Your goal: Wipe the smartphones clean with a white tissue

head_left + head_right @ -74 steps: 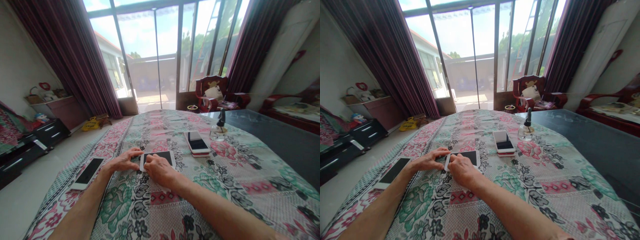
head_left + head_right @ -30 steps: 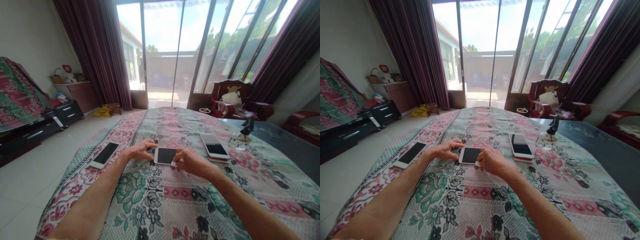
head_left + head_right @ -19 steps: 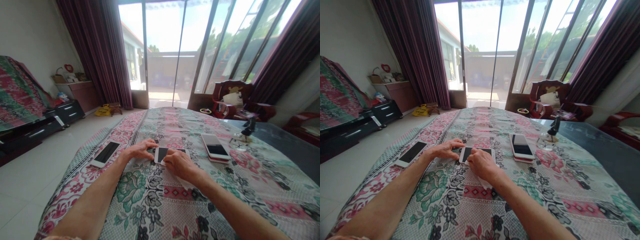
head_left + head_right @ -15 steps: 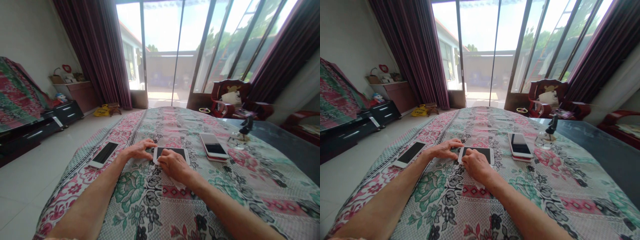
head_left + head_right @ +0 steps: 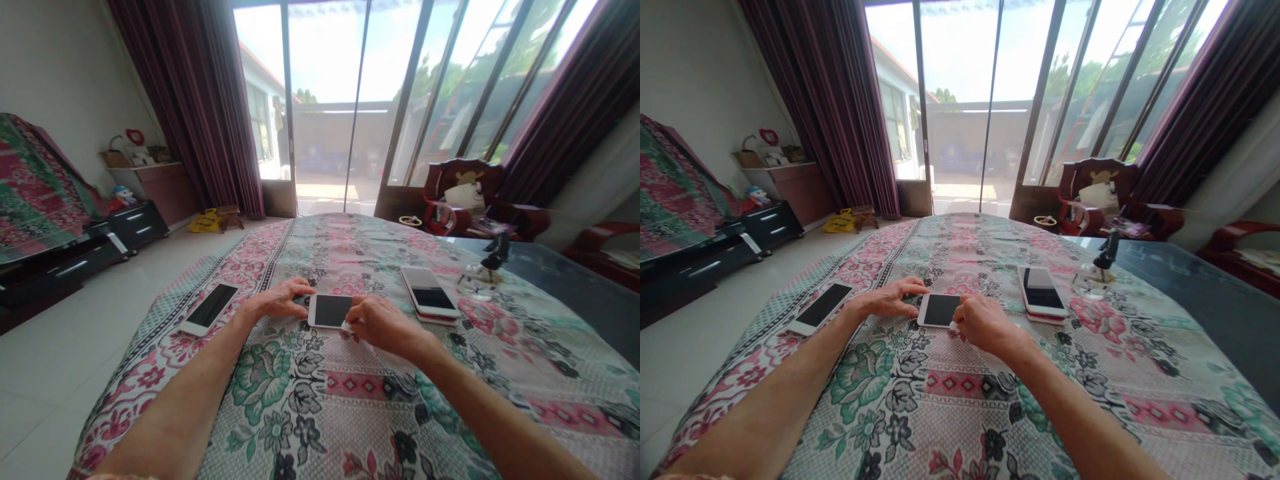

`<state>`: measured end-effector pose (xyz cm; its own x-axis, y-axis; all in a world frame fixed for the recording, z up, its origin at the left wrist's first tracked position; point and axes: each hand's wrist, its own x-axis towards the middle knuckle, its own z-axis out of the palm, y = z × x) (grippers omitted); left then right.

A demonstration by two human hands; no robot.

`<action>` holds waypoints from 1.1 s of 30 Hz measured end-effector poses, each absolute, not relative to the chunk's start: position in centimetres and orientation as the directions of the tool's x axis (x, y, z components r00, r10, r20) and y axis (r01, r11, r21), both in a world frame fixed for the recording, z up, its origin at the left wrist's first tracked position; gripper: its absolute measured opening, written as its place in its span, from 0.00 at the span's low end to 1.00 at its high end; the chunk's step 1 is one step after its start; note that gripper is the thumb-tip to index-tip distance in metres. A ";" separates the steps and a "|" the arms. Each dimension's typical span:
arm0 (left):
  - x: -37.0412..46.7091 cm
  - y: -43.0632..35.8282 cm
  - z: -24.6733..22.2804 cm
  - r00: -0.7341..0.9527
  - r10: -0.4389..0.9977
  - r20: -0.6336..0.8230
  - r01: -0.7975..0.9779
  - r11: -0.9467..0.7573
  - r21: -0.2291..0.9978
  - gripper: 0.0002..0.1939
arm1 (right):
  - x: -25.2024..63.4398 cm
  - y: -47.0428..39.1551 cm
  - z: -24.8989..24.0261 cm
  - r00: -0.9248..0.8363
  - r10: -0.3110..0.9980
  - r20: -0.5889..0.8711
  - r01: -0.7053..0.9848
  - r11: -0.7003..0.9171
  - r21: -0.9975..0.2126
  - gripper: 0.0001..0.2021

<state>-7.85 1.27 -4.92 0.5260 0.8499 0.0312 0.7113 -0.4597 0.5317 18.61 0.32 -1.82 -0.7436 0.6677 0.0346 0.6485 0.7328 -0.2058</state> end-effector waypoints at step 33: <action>-7.8 1.5 -5.3 0.519 0.851 0.076 0.700 -0.474 0.535 0.20 | 15.8 -0.8 -3.3 -0.743 0.650 0.159 0.626 0.759 -0.182 0.12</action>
<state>-7.76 1.50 -5.30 0.5191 0.8514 0.0758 0.6995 -0.4741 0.5347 15.80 -0.83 -3.33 -0.7428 0.6504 0.1587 0.6255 0.7587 -0.1819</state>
